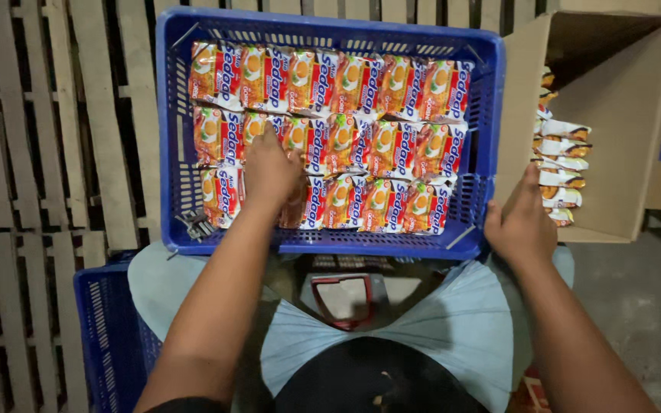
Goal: The person transfers individually wrapped food items from a cardboard box into a blue plastic basket. They pick up each item by hand and place it into the basket, arranging them in rows.
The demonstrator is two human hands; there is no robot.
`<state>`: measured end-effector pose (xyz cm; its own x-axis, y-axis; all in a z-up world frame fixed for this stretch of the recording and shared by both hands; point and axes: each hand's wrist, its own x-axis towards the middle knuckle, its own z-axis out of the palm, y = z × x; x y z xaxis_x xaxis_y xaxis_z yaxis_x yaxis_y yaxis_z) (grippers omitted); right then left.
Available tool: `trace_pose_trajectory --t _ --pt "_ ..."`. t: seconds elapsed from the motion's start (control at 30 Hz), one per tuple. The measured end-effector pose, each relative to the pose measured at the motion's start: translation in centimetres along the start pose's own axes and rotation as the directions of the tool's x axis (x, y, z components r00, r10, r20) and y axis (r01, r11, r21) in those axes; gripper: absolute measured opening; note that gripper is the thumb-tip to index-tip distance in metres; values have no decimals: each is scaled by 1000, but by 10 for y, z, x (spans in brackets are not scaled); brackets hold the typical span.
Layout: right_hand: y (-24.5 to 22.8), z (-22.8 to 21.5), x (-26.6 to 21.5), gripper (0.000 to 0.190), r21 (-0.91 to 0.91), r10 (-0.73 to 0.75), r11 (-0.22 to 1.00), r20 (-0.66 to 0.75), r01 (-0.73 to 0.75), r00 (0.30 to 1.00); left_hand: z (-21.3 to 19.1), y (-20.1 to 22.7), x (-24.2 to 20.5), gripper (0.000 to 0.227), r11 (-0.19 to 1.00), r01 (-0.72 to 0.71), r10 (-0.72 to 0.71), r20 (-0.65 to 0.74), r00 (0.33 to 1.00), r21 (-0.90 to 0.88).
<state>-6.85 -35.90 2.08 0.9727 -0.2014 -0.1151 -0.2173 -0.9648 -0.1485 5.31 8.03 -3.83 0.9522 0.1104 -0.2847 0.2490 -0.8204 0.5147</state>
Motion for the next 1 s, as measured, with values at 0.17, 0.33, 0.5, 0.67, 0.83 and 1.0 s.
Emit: trace_pose_trajectory --t 0.17,0.33,0.5,0.67,0.83,1.0 --pt "-6 -9 -2 97 11 13 1000 20 -13 1000 22 32 -64 51 971 -238 240 36 970 -31" --pt "-5 -9 0 97 14 18 1000 31 -18 999 46 68 -106 41 958 -270 286 423 860 -98" --pt "-13 -22 -1 93 40 17 999 118 -22 993 51 87 -121 48 966 -248 188 460 868 74" --pt "-8 -27 0 89 195 -20 981 150 -10 989 57 80 -130 55 956 -277 225 364 904 98" --pt "26 -38 12 94 458 32 875 272 -159 962 71 74 -120 56 940 -299 211 406 889 167" --pt "69 -63 -1 65 829 73 480 289 -288 955 74 72 -116 50 913 -263 137 374 917 312"
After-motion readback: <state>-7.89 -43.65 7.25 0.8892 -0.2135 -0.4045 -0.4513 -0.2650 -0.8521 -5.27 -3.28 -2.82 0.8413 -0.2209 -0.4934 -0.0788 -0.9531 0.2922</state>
